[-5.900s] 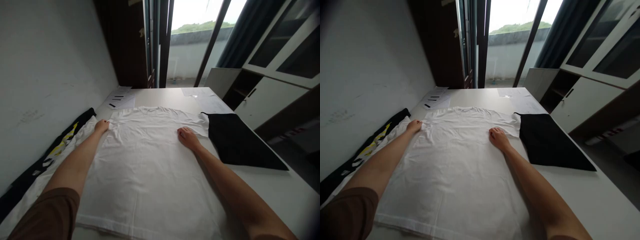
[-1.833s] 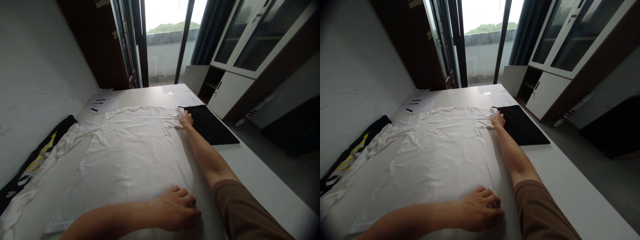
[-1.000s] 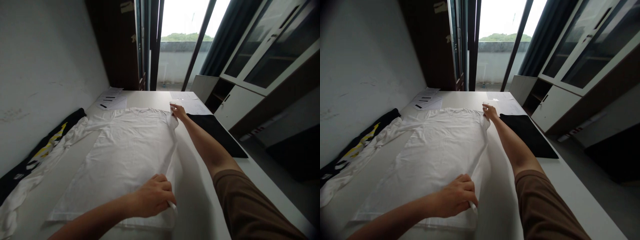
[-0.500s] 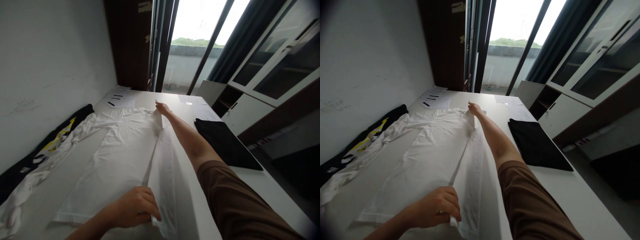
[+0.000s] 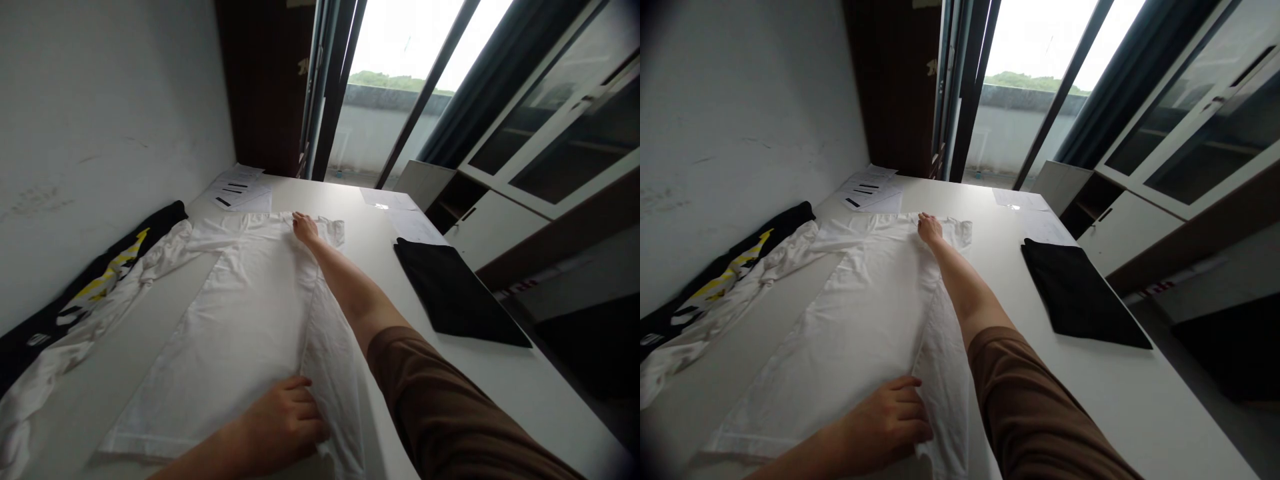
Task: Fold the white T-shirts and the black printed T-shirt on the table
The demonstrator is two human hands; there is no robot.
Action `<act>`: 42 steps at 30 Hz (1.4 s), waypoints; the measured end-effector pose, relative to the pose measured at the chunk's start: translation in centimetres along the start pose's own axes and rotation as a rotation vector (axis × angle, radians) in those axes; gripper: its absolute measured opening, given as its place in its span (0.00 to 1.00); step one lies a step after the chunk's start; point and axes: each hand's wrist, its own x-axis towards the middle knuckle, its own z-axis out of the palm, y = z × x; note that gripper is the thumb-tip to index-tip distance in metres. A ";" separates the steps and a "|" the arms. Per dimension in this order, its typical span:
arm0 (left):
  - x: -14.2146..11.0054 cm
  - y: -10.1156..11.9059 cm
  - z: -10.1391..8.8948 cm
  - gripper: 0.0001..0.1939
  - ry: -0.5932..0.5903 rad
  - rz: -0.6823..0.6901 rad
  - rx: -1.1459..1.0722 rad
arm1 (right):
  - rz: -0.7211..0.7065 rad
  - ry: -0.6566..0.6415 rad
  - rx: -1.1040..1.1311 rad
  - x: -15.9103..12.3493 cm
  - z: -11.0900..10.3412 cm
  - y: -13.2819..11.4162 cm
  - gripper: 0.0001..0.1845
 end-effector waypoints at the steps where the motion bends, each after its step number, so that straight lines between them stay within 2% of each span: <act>1: 0.1 0.1 0.2 0.05 0.005 0.012 -0.005 | 0.035 0.019 0.047 0.3 0.1 -0.1 0.25; 4: 0.4 0.3 0.5 0.03 0.036 0.028 -0.022 | 0.085 0.128 0.154 1.2 0.0 -0.5 0.29; 7: 0.5 0.3 0.2 0.03 0.045 0.014 -0.021 | 0.044 0.217 0.208 1.7 -0.3 -1.2 0.31; 11: 0.6 0.3 -0.4 0.06 -0.022 -0.012 0.002 | -0.032 0.216 0.275 1.4 0.0 -2.6 0.31; 15: 0.8 0.5 -0.7 0.06 -0.084 -0.015 -0.008 | -0.037 0.214 0.316 1.2 0.8 -3.7 0.31; 17: 0.7 0.5 -0.8 0.08 -0.102 -0.018 -0.034 | -0.025 0.168 0.325 1.3 1.5 -4.0 0.31; 21: 0.1 0.3 -0.6 0.10 -0.073 -0.037 -0.170 | -0.092 -0.051 0.382 0.7 2.9 -3.5 0.27; 23: -0.2 0.2 -0.5 0.13 -0.043 -0.042 -0.233 | -0.115 -0.029 0.389 0.0 3.1 -2.6 0.25; 26: -0.2 0.0 -0.4 0.16 0.013 -0.094 -0.208 | -0.034 0.074 0.287 -1.5 2.5 -0.2 0.22; 29: 0.2 -0.2 -0.5 0.10 0.073 -0.188 -0.151 | 0.128 0.100 0.101 -3.4 1.2 3.3 0.20; 31: 0.5 -0.3 -0.5 0.07 0.093 -0.228 -0.137 | 0.195 0.071 0.004 -4.5 0.6 5.8 0.20; 34: 0.7 -0.2 -0.3 0.17 0.048 -0.229 -0.113 | 0.108 -0.059 -0.089 -5.3 0.4 9.1 0.23; 37: 0.8 0.2 -0.1 0.30 -0.043 -0.223 -0.068 | -0.007 -0.157 -0.147 -4.7 1.0 11.3 0.30; 42: 1.0 0.1 -0.9 0.38 -0.159 -0.245 -0.066 | 0.048 -0.223 -0.193 -1.7 2.2 13.9 0.38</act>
